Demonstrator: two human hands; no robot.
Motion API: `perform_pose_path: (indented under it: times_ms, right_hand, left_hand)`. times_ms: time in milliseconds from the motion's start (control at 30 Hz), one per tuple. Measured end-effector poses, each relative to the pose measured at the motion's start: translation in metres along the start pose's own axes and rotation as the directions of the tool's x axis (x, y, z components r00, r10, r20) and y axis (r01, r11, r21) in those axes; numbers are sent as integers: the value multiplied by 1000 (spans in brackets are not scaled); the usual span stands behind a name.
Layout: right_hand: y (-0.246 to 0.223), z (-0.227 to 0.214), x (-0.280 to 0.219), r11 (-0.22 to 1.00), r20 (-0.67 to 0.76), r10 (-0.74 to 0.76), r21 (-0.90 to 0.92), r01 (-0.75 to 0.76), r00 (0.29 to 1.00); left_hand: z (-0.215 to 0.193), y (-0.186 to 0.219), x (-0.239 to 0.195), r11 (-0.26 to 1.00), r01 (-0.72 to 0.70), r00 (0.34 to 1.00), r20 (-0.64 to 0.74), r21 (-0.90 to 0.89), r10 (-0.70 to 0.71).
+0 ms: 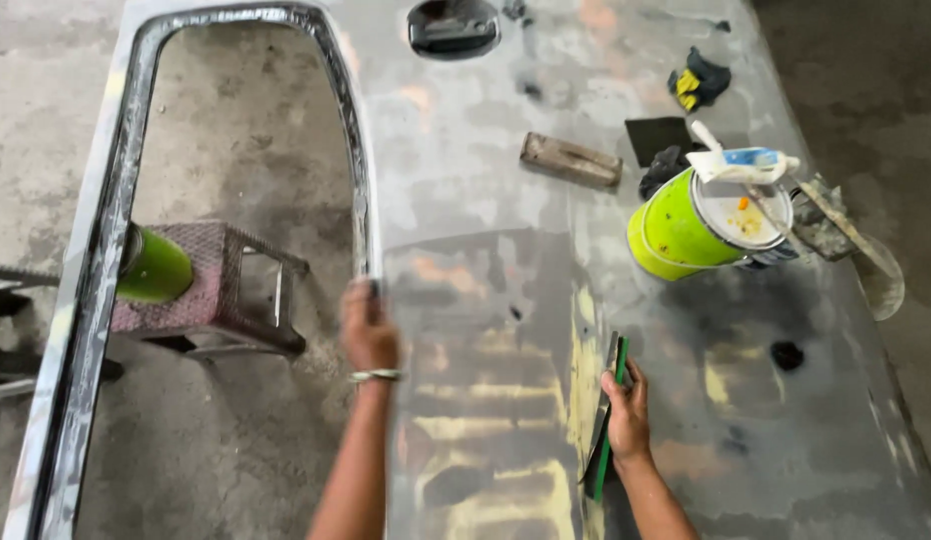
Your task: The person sands a car door with a green sanding block, focusing on the edges and the flat surface. They occasionally wipe the surface with a blue cloth and dip the sanding block into a bucket of water to clean it.
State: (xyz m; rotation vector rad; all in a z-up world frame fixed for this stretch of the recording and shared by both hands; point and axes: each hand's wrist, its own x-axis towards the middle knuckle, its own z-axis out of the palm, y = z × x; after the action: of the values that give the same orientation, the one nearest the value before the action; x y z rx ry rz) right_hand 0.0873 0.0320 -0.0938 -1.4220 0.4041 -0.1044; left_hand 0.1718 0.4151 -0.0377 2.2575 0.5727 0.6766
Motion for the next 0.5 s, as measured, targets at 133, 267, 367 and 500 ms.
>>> perform_pose_path:
  times_ms: [133,267,367,500]
  right_hand:
    - [-3,-2,-1,990,-42,-19,-137,13,999]
    - [-3,-2,-1,990,-64,-1,-139,-7,998]
    - [8,-8,6,990,-44,-67,-130,61,997]
    - [3,-7,0,986,-17,-64,-155,60,998]
  left_hand:
    - [33,81,-88,963,-34,887,436,-268,153]
    - [71,129,-162,790,-553,614,513,-262,600]
    - [91,126,-162,821,-504,599,577,-267,555]
    - [119,46,-119,797,-605,631,605,-8,485]
